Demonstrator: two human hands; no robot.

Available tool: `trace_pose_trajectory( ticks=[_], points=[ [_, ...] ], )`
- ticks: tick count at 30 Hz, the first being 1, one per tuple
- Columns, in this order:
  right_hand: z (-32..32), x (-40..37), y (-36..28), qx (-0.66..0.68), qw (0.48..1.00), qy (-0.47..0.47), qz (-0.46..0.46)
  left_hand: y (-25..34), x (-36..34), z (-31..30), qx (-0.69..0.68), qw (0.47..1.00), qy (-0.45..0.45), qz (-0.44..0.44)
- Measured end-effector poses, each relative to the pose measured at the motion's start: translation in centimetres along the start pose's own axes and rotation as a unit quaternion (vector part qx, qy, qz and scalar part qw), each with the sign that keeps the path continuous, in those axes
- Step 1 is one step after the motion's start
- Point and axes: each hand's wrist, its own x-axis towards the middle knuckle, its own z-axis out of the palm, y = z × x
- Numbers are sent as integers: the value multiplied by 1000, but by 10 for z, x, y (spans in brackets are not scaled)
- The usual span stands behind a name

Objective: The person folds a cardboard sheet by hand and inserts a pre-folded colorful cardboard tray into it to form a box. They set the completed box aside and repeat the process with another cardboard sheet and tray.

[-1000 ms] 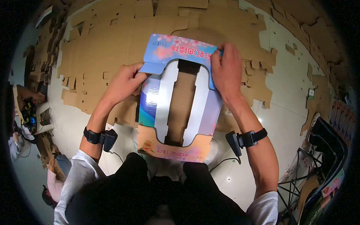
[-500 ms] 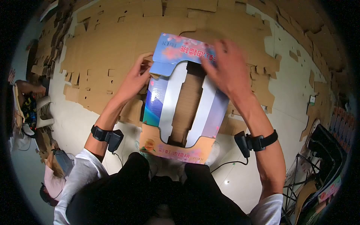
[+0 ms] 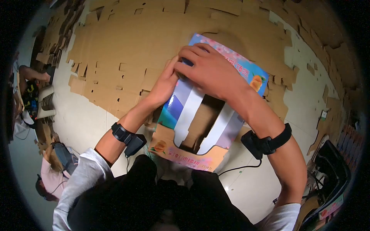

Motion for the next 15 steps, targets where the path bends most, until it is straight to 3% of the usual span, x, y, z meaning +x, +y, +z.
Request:
trace_pose_trajectory(
  ticks=[4,10,15],
  points=[
    [2,0,3,-19,1000,10,17,12,-2,-1,-16,999,-11,-34],
    [4,-3,-7,-66,997,21,21,11,-4,-9,-144,987,-48,-61],
    [6,-6,-9,-96,995,11,30,-4,-1,-5,-102,994,-35,-32]
  ],
)
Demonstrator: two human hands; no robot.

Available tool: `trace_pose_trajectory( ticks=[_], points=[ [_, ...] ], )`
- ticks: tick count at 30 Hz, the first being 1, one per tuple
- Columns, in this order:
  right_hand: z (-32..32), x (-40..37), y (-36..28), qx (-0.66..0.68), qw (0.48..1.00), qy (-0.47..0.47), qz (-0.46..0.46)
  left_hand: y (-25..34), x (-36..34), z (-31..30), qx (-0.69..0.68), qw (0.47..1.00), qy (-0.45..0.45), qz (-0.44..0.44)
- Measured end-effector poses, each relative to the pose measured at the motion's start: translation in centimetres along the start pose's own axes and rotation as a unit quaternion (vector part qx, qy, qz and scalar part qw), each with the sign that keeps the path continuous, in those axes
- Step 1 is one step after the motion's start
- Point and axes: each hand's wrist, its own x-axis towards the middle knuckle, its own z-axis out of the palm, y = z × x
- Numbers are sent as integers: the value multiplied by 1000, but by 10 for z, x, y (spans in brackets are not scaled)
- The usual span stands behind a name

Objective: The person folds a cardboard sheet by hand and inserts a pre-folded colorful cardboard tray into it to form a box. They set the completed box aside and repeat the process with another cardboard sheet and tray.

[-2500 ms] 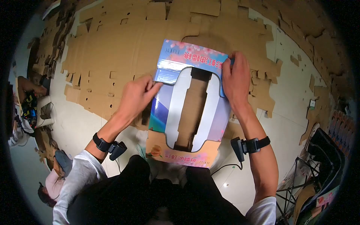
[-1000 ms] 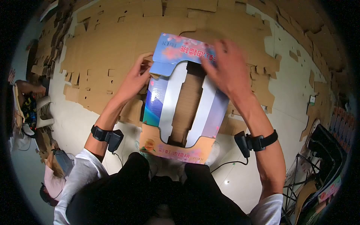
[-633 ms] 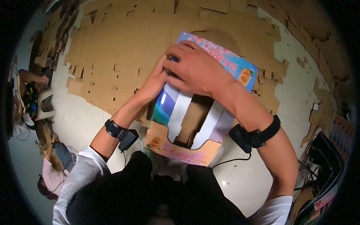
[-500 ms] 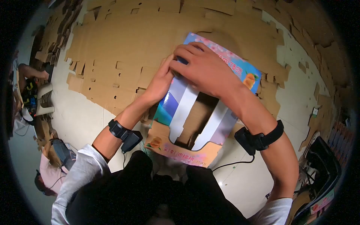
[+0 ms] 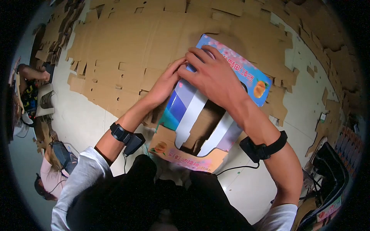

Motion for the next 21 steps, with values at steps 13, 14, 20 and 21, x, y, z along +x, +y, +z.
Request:
trace_pose_trajectory(
  ticks=[13,14,20,21],
  points=[
    [2,-10,-35,-51,989,-77,116,5,-1,-4,105,994,-28,-29],
    [5,-11,-38,-57,988,-77,119,4,0,-4,85,995,-33,-26],
    [19,-12,-28,-66,993,-34,95,10,-1,1,-14,998,-63,-23],
    [17,-13,-22,-51,994,-25,95,9,-1,-1,-23,997,-69,-29]
  ],
)
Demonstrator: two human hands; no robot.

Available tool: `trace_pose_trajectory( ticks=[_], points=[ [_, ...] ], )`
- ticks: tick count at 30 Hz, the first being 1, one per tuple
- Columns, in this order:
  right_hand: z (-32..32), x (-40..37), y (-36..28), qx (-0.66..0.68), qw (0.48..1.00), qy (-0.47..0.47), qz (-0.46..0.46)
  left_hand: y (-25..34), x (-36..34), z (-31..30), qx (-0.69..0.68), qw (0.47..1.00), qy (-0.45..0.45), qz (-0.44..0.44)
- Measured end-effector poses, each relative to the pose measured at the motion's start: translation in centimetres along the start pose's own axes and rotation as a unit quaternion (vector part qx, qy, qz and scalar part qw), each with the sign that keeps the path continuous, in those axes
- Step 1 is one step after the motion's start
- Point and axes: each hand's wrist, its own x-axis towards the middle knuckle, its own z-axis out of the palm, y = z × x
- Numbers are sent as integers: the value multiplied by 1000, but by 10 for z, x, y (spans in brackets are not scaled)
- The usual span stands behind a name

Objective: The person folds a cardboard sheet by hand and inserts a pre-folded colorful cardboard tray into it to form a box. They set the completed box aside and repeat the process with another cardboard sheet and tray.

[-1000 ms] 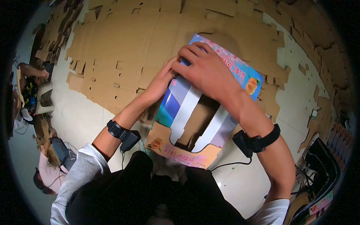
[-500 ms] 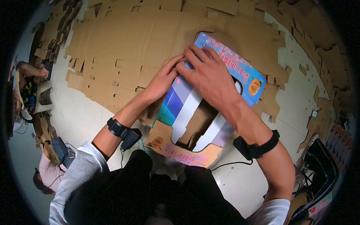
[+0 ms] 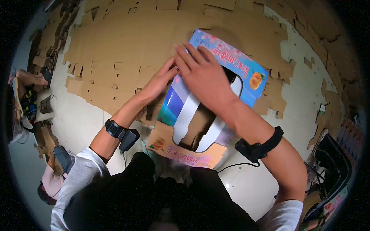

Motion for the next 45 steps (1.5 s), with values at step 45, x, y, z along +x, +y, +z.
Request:
trace_pose_trajectory(
  ticks=[45],
  points=[
    [-43,-125,15,18,991,-76,109,36,-7,26,500,837,92,203]
  ],
)
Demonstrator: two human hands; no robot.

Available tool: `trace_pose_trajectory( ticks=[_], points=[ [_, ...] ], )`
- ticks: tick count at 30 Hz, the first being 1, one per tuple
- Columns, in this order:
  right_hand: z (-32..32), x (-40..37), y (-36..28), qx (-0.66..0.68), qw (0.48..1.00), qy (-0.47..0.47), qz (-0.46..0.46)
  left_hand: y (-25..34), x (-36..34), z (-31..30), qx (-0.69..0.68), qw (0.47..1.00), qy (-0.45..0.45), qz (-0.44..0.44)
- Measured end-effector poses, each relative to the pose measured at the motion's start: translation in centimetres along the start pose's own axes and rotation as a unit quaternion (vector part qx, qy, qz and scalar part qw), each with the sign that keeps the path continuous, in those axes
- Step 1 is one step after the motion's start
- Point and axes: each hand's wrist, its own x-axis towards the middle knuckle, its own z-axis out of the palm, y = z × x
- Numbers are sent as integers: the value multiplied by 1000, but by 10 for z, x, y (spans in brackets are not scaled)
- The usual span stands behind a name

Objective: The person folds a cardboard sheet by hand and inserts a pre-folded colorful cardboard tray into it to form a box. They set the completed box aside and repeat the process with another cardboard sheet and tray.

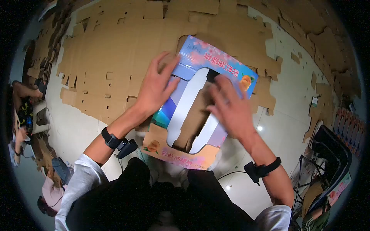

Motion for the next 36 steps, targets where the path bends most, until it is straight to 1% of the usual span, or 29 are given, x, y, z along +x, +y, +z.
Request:
trace_pose_trajectory(
  ticks=[1,2,4,5,6,10,13,15,16,18,21,22,24,26,28,31,32,36],
  points=[
    [9,-6,-11,35,998,0,-49,2,0,-2,76,990,19,119],
    [22,-9,-20,68,993,1,-97,3,-2,3,64,984,-25,164],
    [30,-8,-29,98,987,-83,-102,13,-8,15,37,961,-113,251],
    [33,-8,-32,112,980,-125,-104,17,-10,20,42,964,-109,238],
    [39,-2,-29,100,986,-12,-136,24,-9,20,48,967,-105,225],
    [34,0,-23,94,986,-26,-136,36,-7,18,78,979,-106,157],
    [29,-3,-27,108,985,-32,-127,33,-13,19,67,984,-64,155],
    [28,-4,-28,114,985,-43,-124,33,-14,23,74,982,-75,154],
    [32,-5,-27,129,983,-32,-127,32,-14,23,76,982,-79,153],
    [42,-5,-21,158,978,-10,-134,32,-13,24,60,985,-58,152],
    [35,-6,-14,213,968,-4,-131,32,-13,23,39,987,-53,144],
    [28,-5,-10,206,971,18,-122,32,-13,21,34,988,-56,141],
    [10,-3,1,194,974,60,-104,32,-13,22,42,988,-52,141],
    [0,5,16,163,980,67,-95,32,-14,24,49,988,-44,142],
    [11,13,30,137,984,82,-75,32,-15,26,55,987,-36,144],
    [28,17,36,96,989,61,-93,29,-17,37,107,978,-18,179],
    [30,16,34,68,991,63,-93,28,-18,37,112,974,-9,194],
    [27,19,30,24,993,6,-115,26,-20,37,114,962,39,243]
  ],
)
